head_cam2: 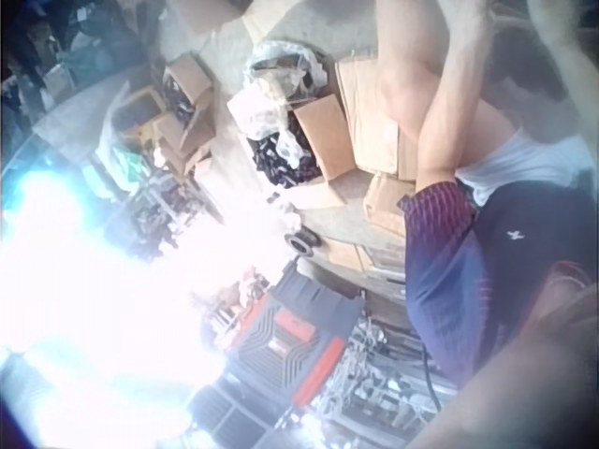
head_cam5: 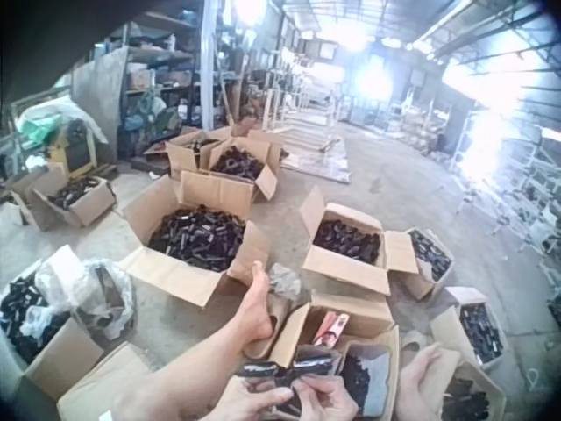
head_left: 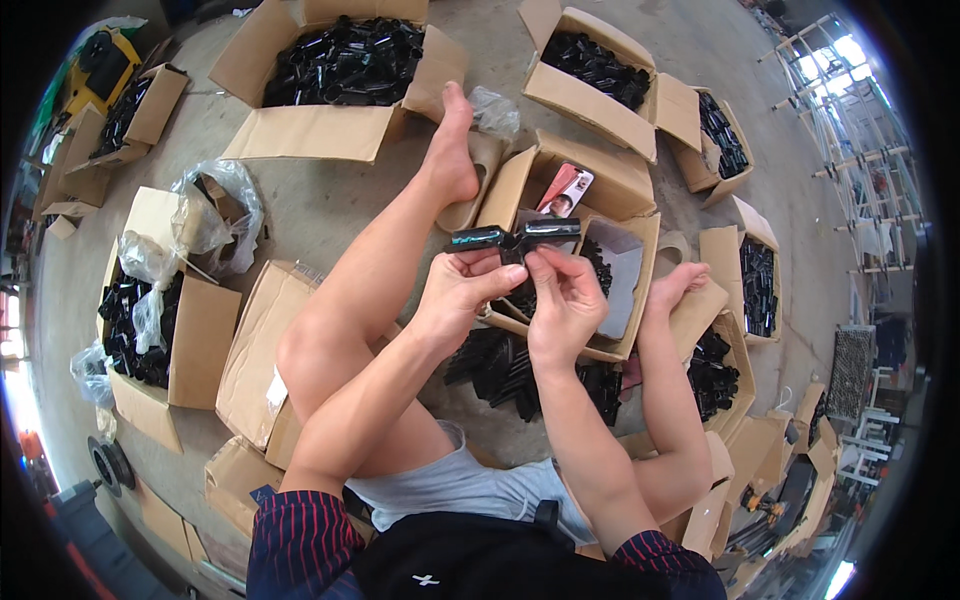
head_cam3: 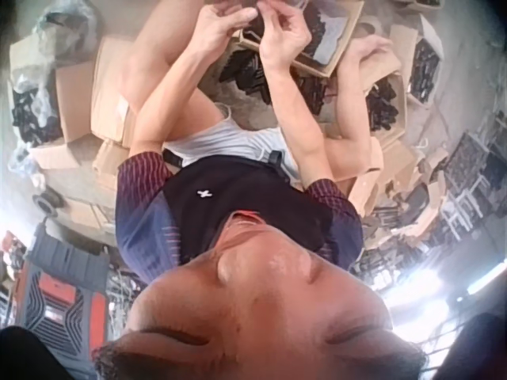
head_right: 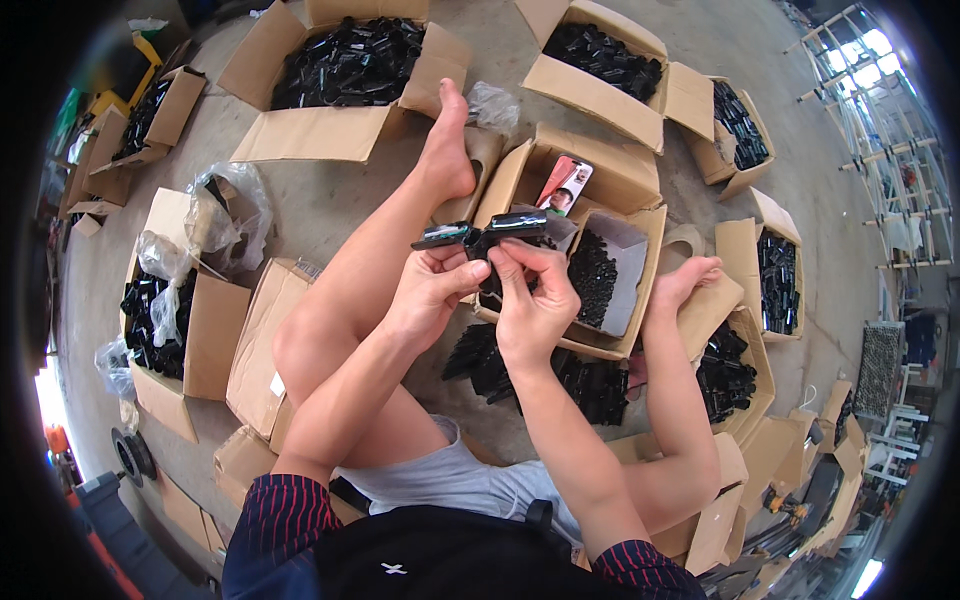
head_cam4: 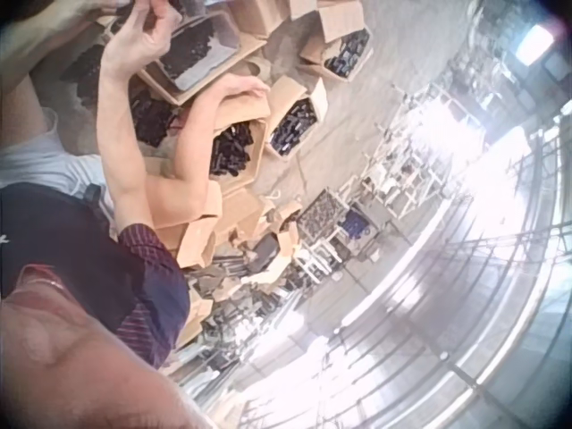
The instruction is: The person assembles black plastic components, possibly for office chairs, by picking small fasteners from a central box and inserting them into larger plastic parts before placing the finished pieces into a separate container.
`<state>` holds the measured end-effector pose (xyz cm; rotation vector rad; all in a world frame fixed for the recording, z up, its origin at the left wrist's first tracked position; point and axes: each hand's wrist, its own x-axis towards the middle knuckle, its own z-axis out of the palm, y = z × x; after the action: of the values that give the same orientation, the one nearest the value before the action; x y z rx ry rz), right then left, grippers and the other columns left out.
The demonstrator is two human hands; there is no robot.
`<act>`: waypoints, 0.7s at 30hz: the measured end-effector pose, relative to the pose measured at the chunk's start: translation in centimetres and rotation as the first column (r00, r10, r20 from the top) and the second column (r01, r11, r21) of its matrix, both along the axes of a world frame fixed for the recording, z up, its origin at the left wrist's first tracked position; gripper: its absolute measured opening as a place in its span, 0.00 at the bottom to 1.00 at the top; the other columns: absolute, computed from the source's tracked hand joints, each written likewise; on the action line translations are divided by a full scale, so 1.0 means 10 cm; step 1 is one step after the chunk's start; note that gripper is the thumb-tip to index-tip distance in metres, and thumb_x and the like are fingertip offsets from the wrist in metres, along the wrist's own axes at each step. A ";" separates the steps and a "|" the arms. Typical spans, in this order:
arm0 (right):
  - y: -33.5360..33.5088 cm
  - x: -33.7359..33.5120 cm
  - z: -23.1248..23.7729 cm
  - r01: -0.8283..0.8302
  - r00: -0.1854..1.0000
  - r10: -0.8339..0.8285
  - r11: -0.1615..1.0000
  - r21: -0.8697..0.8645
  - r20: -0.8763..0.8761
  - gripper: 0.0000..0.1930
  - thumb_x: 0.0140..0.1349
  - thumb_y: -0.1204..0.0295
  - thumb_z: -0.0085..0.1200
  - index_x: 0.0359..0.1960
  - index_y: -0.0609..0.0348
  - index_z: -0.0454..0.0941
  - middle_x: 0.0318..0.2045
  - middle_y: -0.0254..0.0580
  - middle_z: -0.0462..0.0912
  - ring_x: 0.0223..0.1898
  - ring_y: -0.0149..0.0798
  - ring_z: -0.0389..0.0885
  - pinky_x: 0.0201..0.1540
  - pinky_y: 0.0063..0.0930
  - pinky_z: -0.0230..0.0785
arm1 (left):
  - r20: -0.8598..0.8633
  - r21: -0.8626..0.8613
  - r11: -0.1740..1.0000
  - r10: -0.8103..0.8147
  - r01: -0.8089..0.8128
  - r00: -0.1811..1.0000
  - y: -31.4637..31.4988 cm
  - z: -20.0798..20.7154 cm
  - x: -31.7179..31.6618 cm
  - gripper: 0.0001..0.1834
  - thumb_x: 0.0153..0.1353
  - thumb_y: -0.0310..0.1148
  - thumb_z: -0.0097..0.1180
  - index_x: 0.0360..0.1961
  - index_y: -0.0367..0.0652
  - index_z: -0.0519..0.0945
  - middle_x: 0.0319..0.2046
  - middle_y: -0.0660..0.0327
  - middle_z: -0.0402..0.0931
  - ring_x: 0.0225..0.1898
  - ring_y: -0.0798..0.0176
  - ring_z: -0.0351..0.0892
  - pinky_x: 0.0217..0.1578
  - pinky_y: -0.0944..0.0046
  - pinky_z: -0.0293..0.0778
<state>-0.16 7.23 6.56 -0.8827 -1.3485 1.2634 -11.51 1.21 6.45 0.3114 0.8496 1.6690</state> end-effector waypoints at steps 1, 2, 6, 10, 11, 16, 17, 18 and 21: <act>0.00 0.00 0.00 0.002 1.000 -0.002 1.000 0.002 0.029 0.07 0.61 0.80 0.68 0.40 0.64 0.85 0.40 0.38 0.87 0.41 0.26 0.81 0.46 0.20 0.72 | -0.015 -0.004 1.000 0.002 -0.002 1.000 0.00 0.02 -0.01 0.10 0.60 0.27 0.70 0.43 0.43 0.83 0.32 0.71 0.82 0.35 0.78 0.79 0.38 0.73 0.75; 0.00 0.01 0.00 0.006 0.998 -0.006 1.000 0.003 0.057 0.06 0.61 0.79 0.68 0.40 0.63 0.86 0.41 0.38 0.86 0.41 0.26 0.81 0.45 0.20 0.71 | -0.030 -0.007 1.000 0.002 -0.002 1.000 0.00 0.03 0.00 0.10 0.60 0.27 0.70 0.42 0.43 0.83 0.31 0.71 0.81 0.34 0.78 0.78 0.37 0.73 0.75; 0.01 0.11 0.01 -0.049 0.998 0.052 0.996 -0.075 0.037 0.06 0.63 0.79 0.67 0.41 0.64 0.86 0.41 0.38 0.86 0.40 0.25 0.79 0.43 0.19 0.69 | -0.014 -0.025 1.000 0.006 -0.006 1.000 -0.02 -0.11 0.03 0.12 0.59 0.23 0.70 0.44 0.37 0.84 0.39 0.65 0.85 0.40 0.77 0.80 0.43 0.72 0.75; -0.01 0.15 0.05 -0.012 0.998 0.003 0.992 -0.128 -0.064 0.05 0.64 0.80 0.66 0.41 0.64 0.86 0.41 0.39 0.87 0.40 0.25 0.79 0.43 0.20 0.69 | -0.068 -0.034 0.999 -0.026 0.024 0.997 0.00 -0.15 0.11 0.07 0.60 0.24 0.71 0.34 0.45 0.82 0.27 0.76 0.76 0.29 0.82 0.68 0.31 0.75 0.65; -0.01 0.17 0.00 -0.005 0.999 0.002 0.997 -0.078 -0.048 0.05 0.64 0.80 0.66 0.41 0.64 0.86 0.41 0.39 0.87 0.40 0.25 0.79 0.43 0.20 0.70 | -0.060 -0.040 0.999 -0.021 0.018 0.998 0.02 -0.14 0.12 0.07 0.60 0.24 0.71 0.33 0.46 0.82 0.27 0.77 0.75 0.28 0.82 0.68 0.30 0.75 0.64; 0.01 0.26 -0.04 -0.056 0.997 0.056 0.998 -0.004 0.062 0.04 0.63 0.78 0.66 0.38 0.64 0.86 0.42 0.41 0.86 0.40 0.28 0.79 0.44 0.21 0.70 | -0.056 -0.035 0.999 -0.038 0.037 0.998 -0.01 -0.23 0.13 0.06 0.60 0.24 0.70 0.34 0.44 0.84 0.29 0.74 0.80 0.31 0.82 0.72 0.31 0.75 0.68; 0.00 0.29 -0.04 -0.055 0.996 0.054 0.999 0.000 0.072 0.04 0.63 0.77 0.66 0.38 0.64 0.87 0.42 0.41 0.86 0.41 0.28 0.79 0.44 0.22 0.71 | -0.001 -0.079 0.997 -0.017 0.017 1.000 -0.02 -0.07 0.18 0.07 0.59 0.21 0.70 0.39 0.40 0.86 0.36 0.67 0.86 0.36 0.78 0.80 0.38 0.74 0.75; 0.01 0.31 -0.03 -0.058 0.992 0.051 0.997 0.053 0.118 0.05 0.64 0.77 0.66 0.39 0.64 0.87 0.43 0.42 0.86 0.43 0.29 0.80 0.44 0.22 0.71 | -0.047 -0.085 0.996 -0.001 -0.003 0.999 0.03 -0.06 0.18 0.07 0.59 0.21 0.69 0.39 0.39 0.86 0.36 0.66 0.86 0.36 0.78 0.80 0.39 0.74 0.75; -0.05 0.40 -0.09 -0.049 0.993 0.061 0.992 -0.118 0.097 0.08 0.65 0.75 0.65 0.43 0.67 0.85 0.43 0.41 0.86 0.42 0.28 0.81 0.45 0.22 0.73 | -0.199 -0.120 0.992 0.012 -0.036 0.980 0.06 -0.09 0.25 0.09 0.59 0.21 0.69 0.41 0.37 0.86 0.37 0.63 0.86 0.38 0.75 0.82 0.41 0.72 0.78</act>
<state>3.82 6.78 5.71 -1.0073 -1.3980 1.3659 -9.00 1.78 5.54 0.3875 1.1037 1.6183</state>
